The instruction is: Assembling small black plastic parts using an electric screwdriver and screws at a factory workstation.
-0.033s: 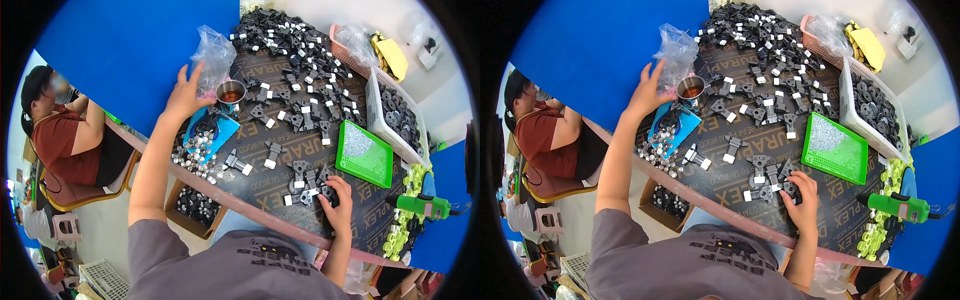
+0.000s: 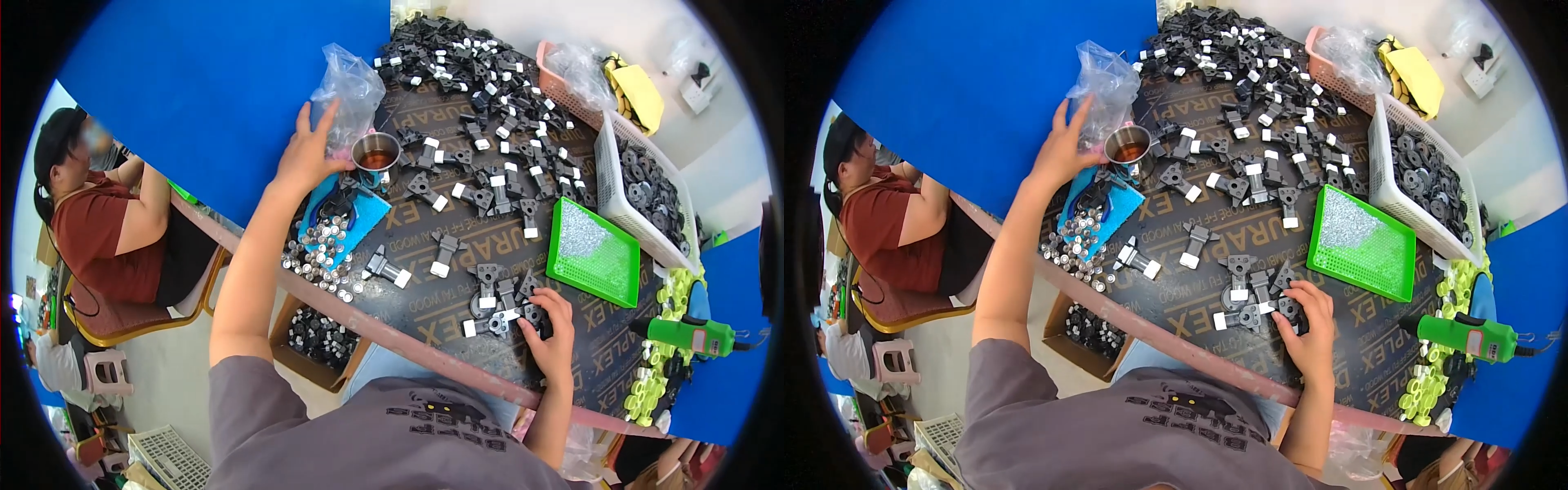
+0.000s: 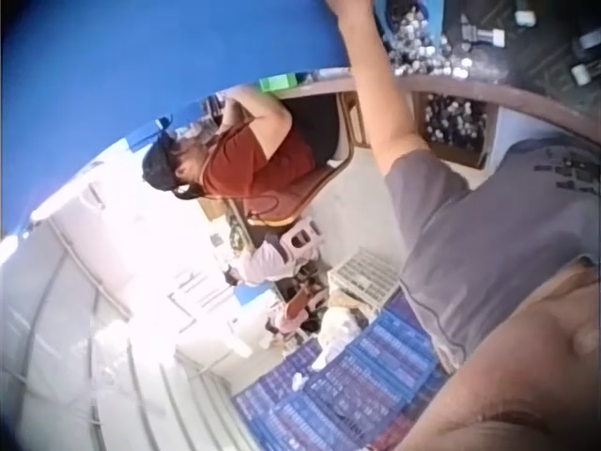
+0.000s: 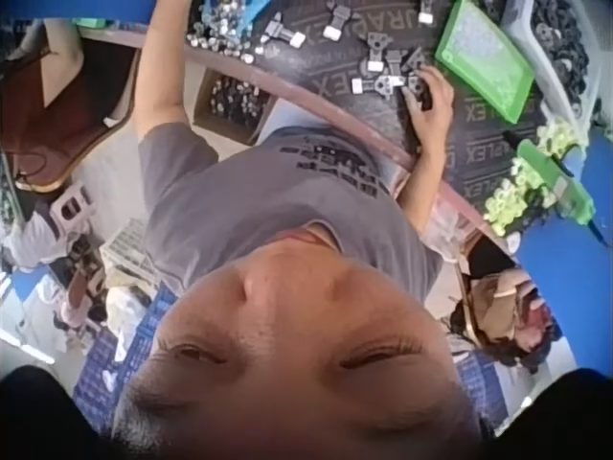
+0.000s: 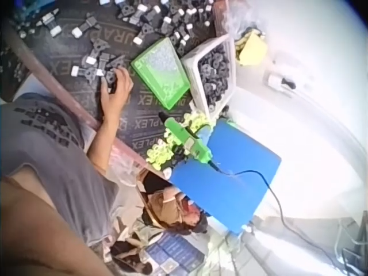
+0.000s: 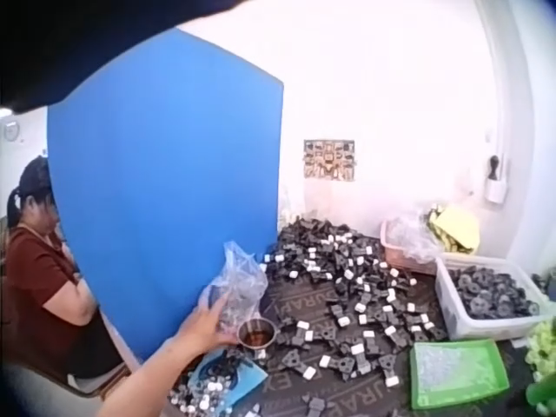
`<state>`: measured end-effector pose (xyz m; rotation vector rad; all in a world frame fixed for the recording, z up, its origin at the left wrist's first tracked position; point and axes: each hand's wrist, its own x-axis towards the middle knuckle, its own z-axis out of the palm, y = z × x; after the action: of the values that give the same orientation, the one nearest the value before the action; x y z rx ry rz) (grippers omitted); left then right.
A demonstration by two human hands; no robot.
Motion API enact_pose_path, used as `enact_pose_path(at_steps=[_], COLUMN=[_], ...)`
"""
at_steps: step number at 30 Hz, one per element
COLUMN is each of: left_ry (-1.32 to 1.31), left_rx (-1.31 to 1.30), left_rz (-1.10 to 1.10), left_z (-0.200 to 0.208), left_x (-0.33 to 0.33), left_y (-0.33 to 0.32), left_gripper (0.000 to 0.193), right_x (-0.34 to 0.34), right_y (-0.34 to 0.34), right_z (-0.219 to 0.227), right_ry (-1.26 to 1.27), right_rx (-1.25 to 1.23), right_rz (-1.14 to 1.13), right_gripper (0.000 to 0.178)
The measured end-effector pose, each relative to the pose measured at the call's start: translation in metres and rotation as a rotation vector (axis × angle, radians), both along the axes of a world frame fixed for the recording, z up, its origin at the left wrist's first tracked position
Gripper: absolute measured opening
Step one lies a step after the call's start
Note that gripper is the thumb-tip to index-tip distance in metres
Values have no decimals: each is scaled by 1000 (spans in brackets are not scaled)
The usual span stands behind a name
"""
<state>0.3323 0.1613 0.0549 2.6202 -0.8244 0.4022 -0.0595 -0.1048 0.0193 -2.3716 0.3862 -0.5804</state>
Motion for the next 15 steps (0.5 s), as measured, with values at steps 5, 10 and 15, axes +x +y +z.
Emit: enact_pose_path(at_steps=[5, 10, 15], left_ry=[229, 201, 44], left_rx=[43, 120, 147], left_rz=[-39, -45, -109], left_z=[-4, 2, 3], left_x=[49, 73, 93], left_y=[-7, -16, -40], left_gripper=[71, 46, 25], right_x=[0, -1, 0], right_y=[0, -2, -4], right_z=[-3, -2, -1], right_ry=[-18, 11, 10], right_rx=[11, 4, -7], right_rz=[16, 6, -2], right_gripper=[42, 42, 42])
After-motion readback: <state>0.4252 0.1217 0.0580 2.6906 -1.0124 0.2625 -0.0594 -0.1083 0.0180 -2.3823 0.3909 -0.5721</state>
